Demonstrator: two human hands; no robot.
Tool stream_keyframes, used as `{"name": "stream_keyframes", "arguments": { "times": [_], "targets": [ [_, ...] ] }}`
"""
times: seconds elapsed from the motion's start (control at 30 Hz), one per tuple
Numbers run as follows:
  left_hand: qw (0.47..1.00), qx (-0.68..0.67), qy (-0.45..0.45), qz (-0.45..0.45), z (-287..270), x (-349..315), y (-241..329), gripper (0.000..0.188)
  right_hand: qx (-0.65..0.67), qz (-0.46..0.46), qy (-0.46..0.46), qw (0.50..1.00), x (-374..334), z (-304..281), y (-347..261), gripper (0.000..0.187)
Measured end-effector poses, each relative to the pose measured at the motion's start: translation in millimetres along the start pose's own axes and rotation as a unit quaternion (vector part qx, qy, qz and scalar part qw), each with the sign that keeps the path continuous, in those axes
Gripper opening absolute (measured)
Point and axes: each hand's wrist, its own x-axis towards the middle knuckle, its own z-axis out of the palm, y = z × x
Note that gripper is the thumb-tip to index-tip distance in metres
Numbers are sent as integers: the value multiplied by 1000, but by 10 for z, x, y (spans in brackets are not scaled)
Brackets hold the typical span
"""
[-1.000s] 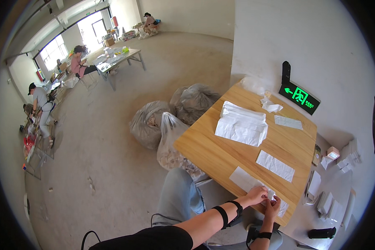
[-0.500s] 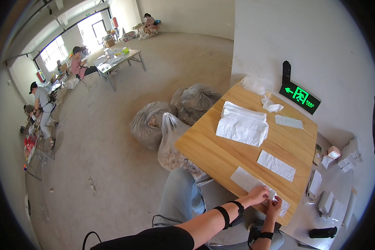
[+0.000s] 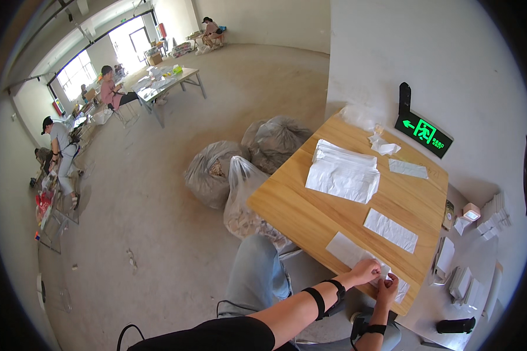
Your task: Folding and stacking white filter sheets at a workstation in a workshop environment.
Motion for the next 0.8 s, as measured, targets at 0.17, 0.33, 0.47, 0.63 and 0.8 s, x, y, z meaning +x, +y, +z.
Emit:
{"name": "stream_keyframes", "arguments": {
  "times": [0.17, 0.33, 0.47, 0.63, 0.8],
  "targets": [
    [1000, 6, 12, -2, -11, -21, -70, 11, 14, 33, -9, 999, -68, 64, -174, 34],
    [1000, 5, 21, 2, 11, -4, -60, 10, 14, 7, -5, 1000, -33, 39, -72, 34],
    [1000, 2, 6, -15, 0, -10, -43, 10, 8, 3, 6, 1000, -35, 53, -47, 36],
    [1000, 7, 13, -5, -18, -18, -29, 10, 16, 6, 6, 1000, -39, 60, -65, 35],
    [1000, -1, 4, -4, -4, 1, -14, 10, 17, -1, 3, 1000, 0, 19, 24, 35]
  ]
}}
